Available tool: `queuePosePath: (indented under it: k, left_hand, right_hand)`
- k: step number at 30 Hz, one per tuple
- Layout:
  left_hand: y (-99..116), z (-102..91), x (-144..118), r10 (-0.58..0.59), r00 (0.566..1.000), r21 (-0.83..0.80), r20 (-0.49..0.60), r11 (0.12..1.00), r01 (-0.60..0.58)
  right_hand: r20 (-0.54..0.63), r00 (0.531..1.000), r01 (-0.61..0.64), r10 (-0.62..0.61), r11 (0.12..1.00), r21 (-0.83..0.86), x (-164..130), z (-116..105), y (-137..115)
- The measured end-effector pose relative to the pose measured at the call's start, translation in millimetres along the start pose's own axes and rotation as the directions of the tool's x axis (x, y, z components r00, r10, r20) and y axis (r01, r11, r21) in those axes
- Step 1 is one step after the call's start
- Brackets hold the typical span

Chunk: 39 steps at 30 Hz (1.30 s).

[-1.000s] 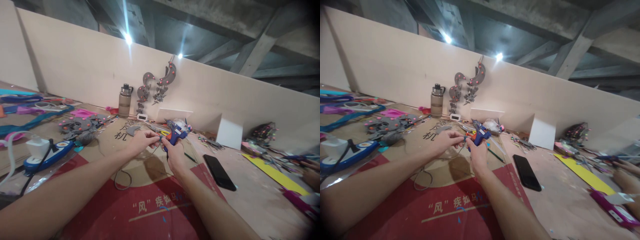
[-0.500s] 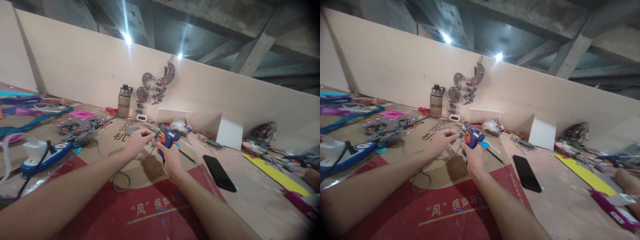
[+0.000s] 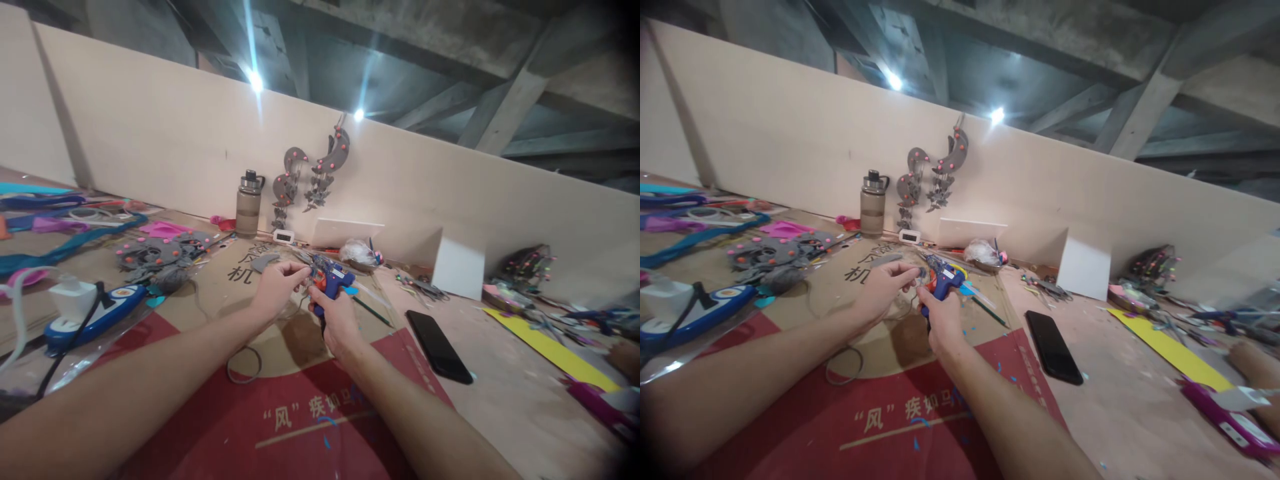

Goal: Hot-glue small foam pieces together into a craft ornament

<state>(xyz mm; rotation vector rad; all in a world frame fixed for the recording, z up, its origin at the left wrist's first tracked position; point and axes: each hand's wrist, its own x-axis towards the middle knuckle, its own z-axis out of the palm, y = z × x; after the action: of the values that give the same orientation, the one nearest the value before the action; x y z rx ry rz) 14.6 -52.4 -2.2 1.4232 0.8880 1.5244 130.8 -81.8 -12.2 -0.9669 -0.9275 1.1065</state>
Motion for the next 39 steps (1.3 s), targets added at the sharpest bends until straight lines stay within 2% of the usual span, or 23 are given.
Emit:
queuePosePath:
  k: [6, 11, 14, 20, 24, 29, 35, 39]
  left_hand:
    - [-3, 2.3, 1, -0.049, 0.999, -0.064, 0.019, 0.997, 0.050]
    - [-4, 0.9, 5, -0.121, 0.992, -0.156, 0.028, 0.980, 0.124]
    - [-4, -0.1, 6, -0.138, 0.990, -0.155, 0.015, 0.978, 0.138]
    - [-7, -0.5, 5, 0.006, 0.996, 0.036, -0.091, 0.999, -0.003]
    - [-6, 2.0, 1, 0.042, 0.992, 0.065, -0.120, 0.997, -0.035]
    - [0, 8.6, -4, -0.014, 0.997, -0.033, -0.076, 0.999, 0.012]
    - [3, 12.2, -3, -0.105, 0.993, -0.282, -0.051, 0.955, 0.087]
    - [-4, 5.5, 6, -0.146, 0.986, -0.290, -0.078, 0.950, 0.117]
  right_hand:
    - [0.010, 1.000, 0.019, -0.019, 1.000, -0.001, 2, 0, 0]
    - [-0.048, 0.995, 0.086, -0.088, 0.995, -0.047, 10, -7, 2]
    - [-0.050, 0.995, 0.082, -0.085, 0.996, -0.043, 11, -8, 3]
    - [-0.014, 1.000, 0.026, -0.026, 1.000, -0.013, 2, -1, 2]
    - [-0.023, 1.000, -0.004, 0.003, 1.000, -0.023, -2, 3, 3]
    - [-0.019, 1.000, 0.016, -0.017, 0.998, -0.055, 1, 3, 9]
    - [-0.026, 0.994, 0.100, -0.104, 0.987, -0.127, 9, -4, 11]
    - [-0.026, 0.983, 0.177, -0.183, 0.972, -0.152, 13, -12, 3]
